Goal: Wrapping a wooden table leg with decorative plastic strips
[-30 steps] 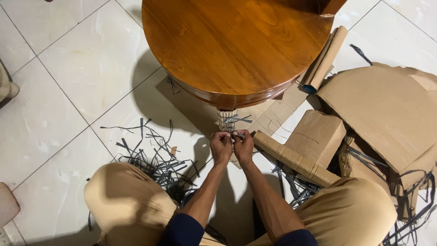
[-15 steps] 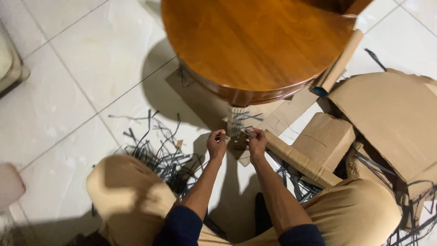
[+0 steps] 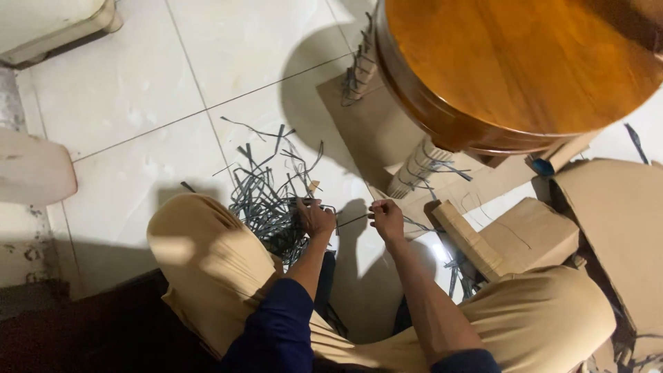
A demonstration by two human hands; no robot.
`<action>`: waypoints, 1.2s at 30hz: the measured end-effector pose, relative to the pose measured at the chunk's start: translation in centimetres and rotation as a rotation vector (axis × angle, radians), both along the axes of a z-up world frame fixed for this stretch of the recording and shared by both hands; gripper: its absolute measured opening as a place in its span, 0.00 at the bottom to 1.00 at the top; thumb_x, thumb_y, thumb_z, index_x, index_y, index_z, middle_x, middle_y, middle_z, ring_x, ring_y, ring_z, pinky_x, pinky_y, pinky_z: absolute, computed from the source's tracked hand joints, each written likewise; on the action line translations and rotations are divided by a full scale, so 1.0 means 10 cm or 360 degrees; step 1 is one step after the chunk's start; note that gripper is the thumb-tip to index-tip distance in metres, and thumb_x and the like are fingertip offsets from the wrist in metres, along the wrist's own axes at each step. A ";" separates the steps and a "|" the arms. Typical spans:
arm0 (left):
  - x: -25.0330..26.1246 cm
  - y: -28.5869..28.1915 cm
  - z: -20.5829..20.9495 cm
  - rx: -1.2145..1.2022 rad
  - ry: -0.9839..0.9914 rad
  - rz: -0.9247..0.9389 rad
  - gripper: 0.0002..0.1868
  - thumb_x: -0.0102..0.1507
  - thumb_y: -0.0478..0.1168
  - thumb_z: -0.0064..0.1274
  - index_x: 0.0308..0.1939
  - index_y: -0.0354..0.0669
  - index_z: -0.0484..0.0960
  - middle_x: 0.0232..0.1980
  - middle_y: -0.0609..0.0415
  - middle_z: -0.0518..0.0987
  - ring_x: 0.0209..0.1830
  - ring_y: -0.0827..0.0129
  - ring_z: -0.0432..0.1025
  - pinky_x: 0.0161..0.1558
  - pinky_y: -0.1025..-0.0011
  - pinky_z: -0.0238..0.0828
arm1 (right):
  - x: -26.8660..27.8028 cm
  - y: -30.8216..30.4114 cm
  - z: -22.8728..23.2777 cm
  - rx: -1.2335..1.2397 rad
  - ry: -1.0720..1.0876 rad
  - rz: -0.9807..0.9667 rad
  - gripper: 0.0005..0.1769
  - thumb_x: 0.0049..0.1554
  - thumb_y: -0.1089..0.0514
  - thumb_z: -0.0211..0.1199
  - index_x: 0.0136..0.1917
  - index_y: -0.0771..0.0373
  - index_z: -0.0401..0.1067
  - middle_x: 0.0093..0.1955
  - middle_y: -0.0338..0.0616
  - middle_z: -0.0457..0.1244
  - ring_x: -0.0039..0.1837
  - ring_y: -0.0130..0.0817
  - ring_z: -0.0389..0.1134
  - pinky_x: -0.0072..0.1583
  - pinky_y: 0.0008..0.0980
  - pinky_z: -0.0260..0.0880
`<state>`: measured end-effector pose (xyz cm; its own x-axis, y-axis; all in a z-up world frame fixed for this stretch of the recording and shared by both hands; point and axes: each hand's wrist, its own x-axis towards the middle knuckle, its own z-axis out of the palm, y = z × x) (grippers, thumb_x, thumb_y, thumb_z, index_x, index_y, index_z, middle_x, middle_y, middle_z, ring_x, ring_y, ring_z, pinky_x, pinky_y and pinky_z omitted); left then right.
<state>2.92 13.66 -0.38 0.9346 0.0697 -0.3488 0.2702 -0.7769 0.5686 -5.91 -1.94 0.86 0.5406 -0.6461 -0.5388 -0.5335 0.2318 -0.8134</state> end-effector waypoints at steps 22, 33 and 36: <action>0.45 0.09 -0.17 -0.0122 0.0256 0.0200 0.27 0.63 0.42 0.50 0.66 0.37 0.70 0.77 0.43 0.56 0.64 0.40 0.71 0.63 0.46 0.71 | -0.17 0.27 2.00 -0.0534 -0.0082 0.1096 0.10 0.63 0.58 0.59 0.56 0.61 0.76 0.50 0.58 0.72 0.54 0.50 0.75 0.53 0.45 0.78; 0.63 -0.29 0.25 -0.0691 -0.0660 0.0461 0.16 0.63 0.30 0.51 0.54 0.40 0.82 0.53 0.47 0.79 0.40 0.49 0.79 0.48 0.55 0.76 | -0.07 0.17 1.83 -0.0650 -0.0161 0.0816 0.10 0.63 0.58 0.59 0.55 0.64 0.76 0.51 0.60 0.72 0.55 0.54 0.74 0.54 0.46 0.77; 0.62 -0.34 0.58 -0.0719 -0.0819 0.0501 0.12 0.61 0.34 0.56 0.44 0.55 0.88 0.42 0.58 0.84 0.31 0.59 0.79 0.38 0.64 0.74 | -0.06 0.12 1.71 -0.0680 -0.0174 0.0683 0.10 0.63 0.57 0.58 0.54 0.64 0.76 0.51 0.60 0.71 0.55 0.56 0.74 0.53 0.48 0.76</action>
<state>9.11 10.29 5.44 0.9468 0.3145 0.0685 0.0551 -0.3680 0.9282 -6.52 -0.79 17.94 0.8379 -0.5050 -0.2072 -0.4155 -0.3438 -0.8421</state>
